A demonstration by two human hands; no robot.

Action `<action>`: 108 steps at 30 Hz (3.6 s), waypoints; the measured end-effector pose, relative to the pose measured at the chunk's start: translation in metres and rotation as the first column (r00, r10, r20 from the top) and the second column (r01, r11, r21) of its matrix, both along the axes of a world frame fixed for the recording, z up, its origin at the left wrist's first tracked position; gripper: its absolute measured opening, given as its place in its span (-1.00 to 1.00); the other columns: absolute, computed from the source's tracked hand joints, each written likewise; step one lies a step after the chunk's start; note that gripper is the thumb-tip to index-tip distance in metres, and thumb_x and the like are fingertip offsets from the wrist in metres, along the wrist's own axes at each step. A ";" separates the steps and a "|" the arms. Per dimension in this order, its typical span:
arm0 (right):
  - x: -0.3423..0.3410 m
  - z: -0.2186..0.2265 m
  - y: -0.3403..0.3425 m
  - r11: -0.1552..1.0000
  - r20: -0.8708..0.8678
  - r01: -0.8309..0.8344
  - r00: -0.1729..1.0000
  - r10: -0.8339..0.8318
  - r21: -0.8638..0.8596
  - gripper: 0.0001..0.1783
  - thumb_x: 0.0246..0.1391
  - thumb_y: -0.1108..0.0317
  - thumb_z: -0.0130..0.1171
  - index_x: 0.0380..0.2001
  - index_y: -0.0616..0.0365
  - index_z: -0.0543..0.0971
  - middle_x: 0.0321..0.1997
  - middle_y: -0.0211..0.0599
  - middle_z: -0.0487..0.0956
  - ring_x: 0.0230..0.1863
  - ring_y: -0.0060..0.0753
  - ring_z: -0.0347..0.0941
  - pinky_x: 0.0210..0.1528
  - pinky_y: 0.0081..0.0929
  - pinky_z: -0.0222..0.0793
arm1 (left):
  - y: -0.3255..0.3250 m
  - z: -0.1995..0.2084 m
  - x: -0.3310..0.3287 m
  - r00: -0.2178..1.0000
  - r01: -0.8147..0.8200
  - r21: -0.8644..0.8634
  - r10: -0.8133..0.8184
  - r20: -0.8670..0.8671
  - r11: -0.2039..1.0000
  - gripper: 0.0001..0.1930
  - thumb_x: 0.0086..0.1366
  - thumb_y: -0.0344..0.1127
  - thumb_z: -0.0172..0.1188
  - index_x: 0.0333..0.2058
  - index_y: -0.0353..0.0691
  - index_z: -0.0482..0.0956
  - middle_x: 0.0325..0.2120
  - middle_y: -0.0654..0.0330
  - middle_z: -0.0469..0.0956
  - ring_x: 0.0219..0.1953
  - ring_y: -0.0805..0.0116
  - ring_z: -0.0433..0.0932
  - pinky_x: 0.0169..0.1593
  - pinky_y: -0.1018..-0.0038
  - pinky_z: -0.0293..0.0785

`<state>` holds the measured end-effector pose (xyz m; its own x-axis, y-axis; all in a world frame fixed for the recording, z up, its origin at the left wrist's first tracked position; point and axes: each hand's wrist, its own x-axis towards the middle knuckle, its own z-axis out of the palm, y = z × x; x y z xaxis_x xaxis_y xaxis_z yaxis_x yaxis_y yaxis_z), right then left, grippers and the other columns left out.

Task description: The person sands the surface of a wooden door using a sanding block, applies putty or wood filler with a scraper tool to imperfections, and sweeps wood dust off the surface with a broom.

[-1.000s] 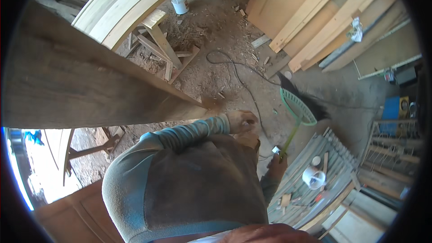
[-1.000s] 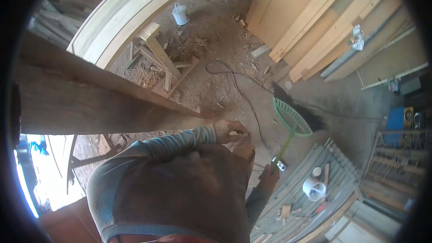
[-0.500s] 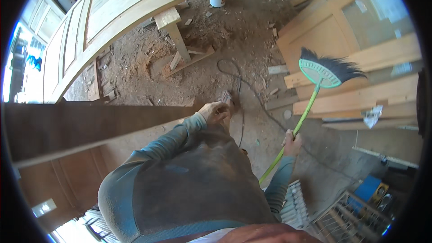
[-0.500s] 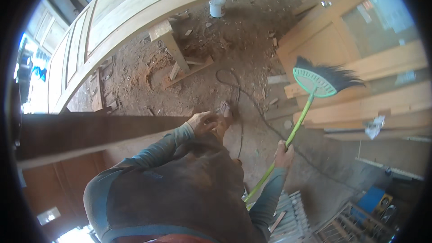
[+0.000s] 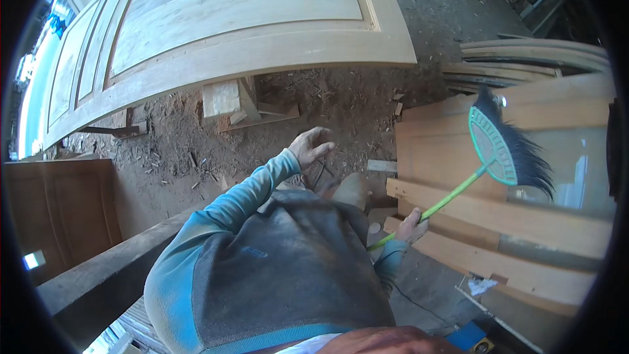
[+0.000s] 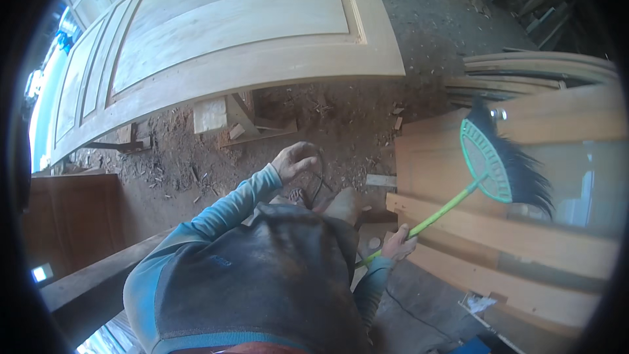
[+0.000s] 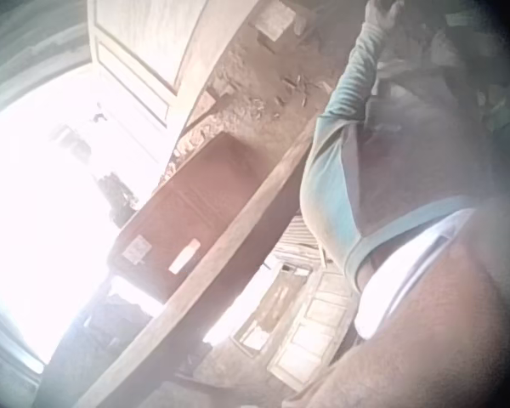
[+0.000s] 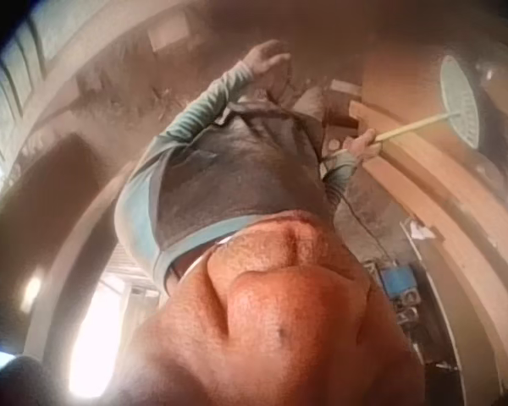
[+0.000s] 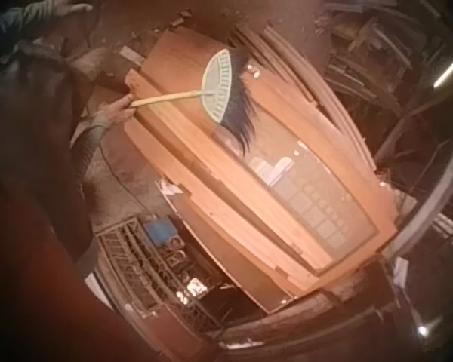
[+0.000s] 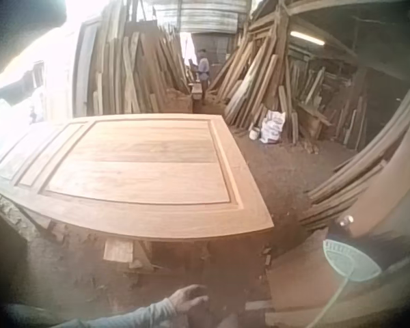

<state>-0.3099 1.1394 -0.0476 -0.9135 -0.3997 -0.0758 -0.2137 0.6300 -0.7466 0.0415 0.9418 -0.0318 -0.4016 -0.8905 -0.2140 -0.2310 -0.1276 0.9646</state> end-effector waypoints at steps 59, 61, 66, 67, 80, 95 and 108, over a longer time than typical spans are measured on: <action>-0.135 0.083 -1.128 -0.268 -0.157 -0.963 -0.259 0.953 -0.039 -0.44 0.30 0.06 0.16 -0.05 0.50 0.54 -0.14 0.15 0.62 -0.12 0.04 0.54 0.00 -0.15 0.42 | -0.362 0.081 -0.380 -0.941 -0.326 -0.614 0.308 0.139 -0.719 -0.61 0.41 -0.20 0.16 0.06 -0.37 0.55 0.01 0.00 0.60 0.05 0.20 0.57 0.19 0.35 0.44; -0.108 0.077 -1.142 -0.349 -0.248 -0.930 -0.314 0.917 -0.113 -0.49 0.30 0.11 0.18 -0.06 0.48 0.54 -0.19 0.06 0.61 -0.18 -0.07 0.53 -0.07 -0.18 0.43 | -0.399 0.102 -0.362 -0.878 -0.465 -0.718 0.371 0.301 -0.518 -0.60 0.37 -0.21 0.18 0.08 -0.35 0.55 0.06 -0.05 0.58 0.13 0.09 0.52 0.27 0.27 0.38; -0.018 0.117 -1.136 -0.297 0.152 -0.925 -0.337 0.929 -0.236 -0.60 0.30 0.26 0.19 0.05 0.36 0.47 -0.37 -0.28 0.52 -0.46 -0.51 0.42 -0.42 -0.48 0.39 | -0.457 0.085 -0.291 -0.681 -0.696 -0.702 0.446 0.580 -0.150 -0.33 0.36 0.02 0.18 0.26 -0.36 0.37 0.27 -0.15 0.37 0.36 -0.09 0.28 0.44 0.14 0.14; -0.002 0.114 -1.144 -0.330 0.137 -0.908 -0.373 0.918 -0.259 -0.61 0.31 0.28 0.17 0.06 0.35 0.46 -0.40 -0.31 0.50 -0.48 -0.56 0.39 -0.45 -0.53 0.36 | -0.467 0.080 -0.273 -0.649 -0.727 -0.680 0.421 0.633 -0.098 -0.28 0.37 0.05 0.18 0.30 -0.38 0.32 0.31 -0.16 0.32 0.39 -0.11 0.23 0.46 0.15 0.09; 0.211 0.092 -1.245 -0.692 -0.125 -0.720 -0.692 0.711 0.053 -0.63 0.35 0.21 0.08 -0.03 0.35 0.54 -0.41 -0.27 0.52 -0.41 -0.43 0.43 -0.34 -0.38 0.39 | -0.595 0.067 -0.096 -0.341 -0.940 -0.326 0.350 0.873 -0.101 -0.07 0.42 0.34 -0.16 0.46 -0.33 -0.04 0.49 -0.17 -0.11 0.55 0.02 -0.23 0.55 0.17 -0.37; 0.304 0.100 -1.275 -0.792 -0.520 -0.526 -0.791 0.321 0.310 -0.50 0.23 0.04 0.19 0.08 0.18 0.60 0.10 0.02 0.54 0.03 0.08 0.55 0.06 -0.11 0.48 | -0.633 0.114 -0.354 -0.839 -0.518 -0.685 0.150 0.523 -0.512 -0.37 0.27 -0.17 0.30 0.25 -0.31 0.40 0.26 -0.17 0.37 0.34 -0.15 0.29 0.42 0.12 0.17; 0.073 0.119 -1.237 -0.985 0.065 0.156 -0.986 -0.152 0.073 -0.77 0.23 0.30 0.27 -0.13 0.19 0.66 -0.32 -0.10 0.66 -0.36 -0.26 0.61 -0.30 -0.27 0.50 | -0.716 0.091 -0.400 -0.888 -0.447 -0.653 0.391 0.242 -0.611 -0.43 0.27 -0.29 0.32 0.21 -0.35 0.43 0.14 -0.12 0.49 0.21 -0.05 0.47 0.31 0.23 0.37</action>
<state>-0.2371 -0.0972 0.0710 0.8346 0.5259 -0.1641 0.2694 -0.6495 -0.7111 -0.3581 0.2258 0.0592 0.7778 0.5345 0.3306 0.1582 -0.6757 0.7200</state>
